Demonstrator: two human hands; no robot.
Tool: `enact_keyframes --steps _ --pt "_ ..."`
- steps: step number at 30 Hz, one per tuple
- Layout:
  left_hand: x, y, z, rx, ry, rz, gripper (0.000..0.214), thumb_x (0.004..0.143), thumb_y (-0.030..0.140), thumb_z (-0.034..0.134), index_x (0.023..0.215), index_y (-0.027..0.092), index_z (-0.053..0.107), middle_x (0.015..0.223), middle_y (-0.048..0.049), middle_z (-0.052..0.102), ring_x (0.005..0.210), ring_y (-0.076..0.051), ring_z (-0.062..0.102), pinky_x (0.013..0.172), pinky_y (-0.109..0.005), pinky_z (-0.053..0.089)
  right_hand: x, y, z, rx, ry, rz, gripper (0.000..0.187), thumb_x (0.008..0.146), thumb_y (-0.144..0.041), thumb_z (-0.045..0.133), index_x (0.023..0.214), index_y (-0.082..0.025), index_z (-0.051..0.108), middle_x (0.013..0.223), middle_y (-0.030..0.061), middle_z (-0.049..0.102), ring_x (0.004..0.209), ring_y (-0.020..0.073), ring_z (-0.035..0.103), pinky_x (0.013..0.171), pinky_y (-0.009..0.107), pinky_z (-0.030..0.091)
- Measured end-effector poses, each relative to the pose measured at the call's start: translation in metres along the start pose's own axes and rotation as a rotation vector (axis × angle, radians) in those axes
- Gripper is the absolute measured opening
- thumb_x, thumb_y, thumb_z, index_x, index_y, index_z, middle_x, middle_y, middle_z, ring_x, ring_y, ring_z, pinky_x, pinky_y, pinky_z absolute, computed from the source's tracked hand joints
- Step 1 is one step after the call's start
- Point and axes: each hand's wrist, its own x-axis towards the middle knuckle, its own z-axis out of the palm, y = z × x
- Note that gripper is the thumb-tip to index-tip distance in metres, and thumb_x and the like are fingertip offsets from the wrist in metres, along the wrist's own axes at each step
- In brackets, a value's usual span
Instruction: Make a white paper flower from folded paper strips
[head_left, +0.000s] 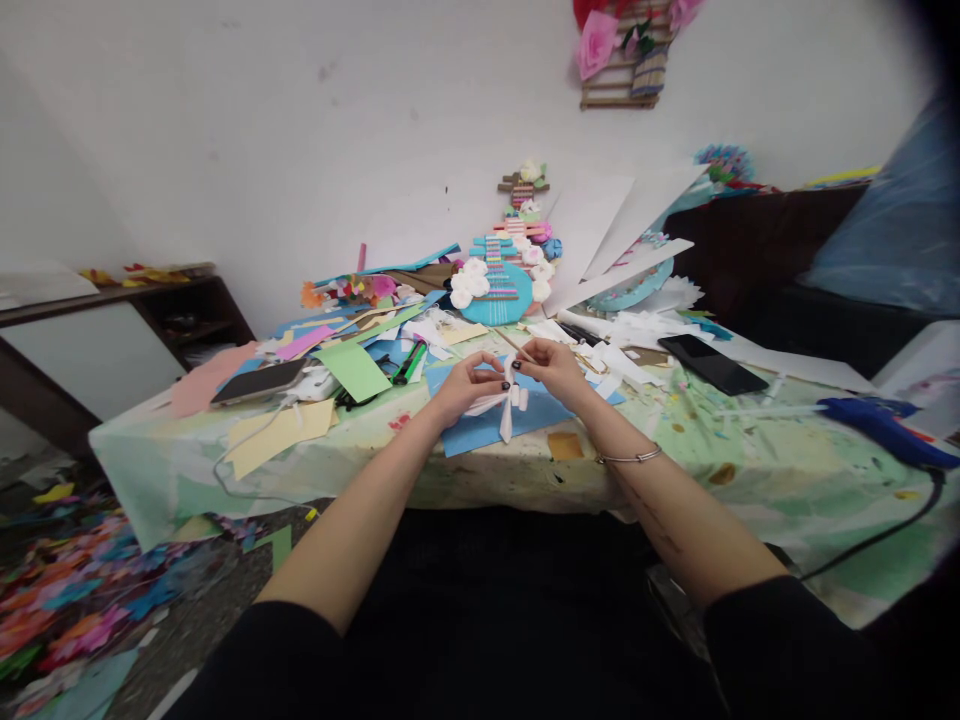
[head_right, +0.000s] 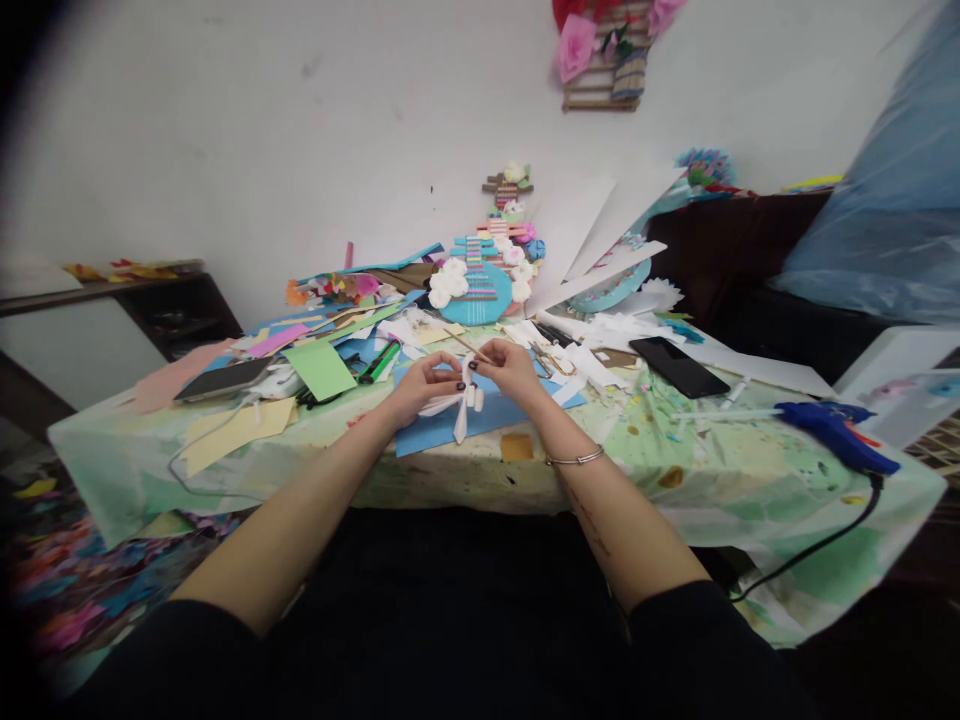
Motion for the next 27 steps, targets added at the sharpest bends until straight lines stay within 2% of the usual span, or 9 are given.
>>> enact_keyframes --steps 7,14,17,19,23,27 --pt "0.0012 0.0006 0.0013 0.007 0.033 0.020 0.033 0.057 0.024 0.080 0.081 0.015 0.060 0.079 -0.0063 0.071 0.068 -0.019 0.067 0.064 -0.031 0.051 -0.0037 -0.0048 0.0005 0.130 -0.052 0.007 0.033 0.060 -0.035 0.073 0.078 -0.017 0.052 0.060 -0.0039 0.056 0.049 0.0072 0.045 0.045 0.021 0.029" --pt "0.0023 0.0004 0.0009 0.045 0.090 0.075 0.029 0.055 0.024 0.081 0.076 0.013 0.064 0.075 -0.0052 0.070 0.065 -0.016 0.065 0.067 -0.029 0.051 -0.0034 -0.0044 0.0007 0.174 -0.089 0.022 0.037 0.057 -0.036 0.074 0.080 -0.017 0.052 0.065 -0.0021 0.060 0.052 0.0077 0.048 0.047 0.021 0.030" --pt "0.0022 0.0010 0.0004 0.028 0.116 0.087 0.036 0.055 0.023 0.081 0.085 0.014 0.064 0.078 -0.0064 0.070 0.068 -0.017 0.066 0.068 -0.030 0.050 -0.0039 -0.0056 0.0005 0.164 -0.079 0.030 0.039 0.057 -0.037 0.074 0.082 -0.017 0.052 0.065 -0.0028 0.059 0.051 0.0073 0.046 0.047 0.021 0.029" --pt "0.0024 0.0006 -0.0002 0.008 0.118 0.086 0.039 0.055 0.022 0.081 0.088 0.015 0.061 0.078 -0.0053 0.070 0.068 -0.017 0.066 0.067 -0.029 0.050 -0.0040 -0.0056 0.0004 0.176 -0.078 0.028 0.041 0.058 -0.037 0.074 0.086 -0.017 0.051 0.063 -0.0036 0.059 0.051 0.0071 0.045 0.047 0.021 0.028" --pt "0.0033 -0.0011 -0.0014 0.066 0.120 0.140 0.028 0.057 0.022 0.080 0.074 0.014 0.061 0.077 -0.0037 0.069 0.070 -0.014 0.065 0.069 -0.027 0.049 -0.0032 -0.0044 0.0006 0.217 -0.070 0.010 0.043 0.060 -0.034 0.073 0.092 -0.018 0.051 0.061 -0.0054 0.058 0.050 0.0073 0.045 0.048 0.021 0.028" --pt "0.0036 -0.0013 -0.0013 0.071 0.082 0.129 0.028 0.058 0.024 0.080 0.079 0.014 0.064 0.082 -0.0049 0.069 0.072 -0.015 0.065 0.071 -0.028 0.049 -0.0026 -0.0060 0.0017 0.245 -0.057 0.048 0.044 0.056 -0.034 0.075 0.087 -0.019 0.048 0.061 -0.0055 0.059 0.050 0.0077 0.046 0.048 0.021 0.027"
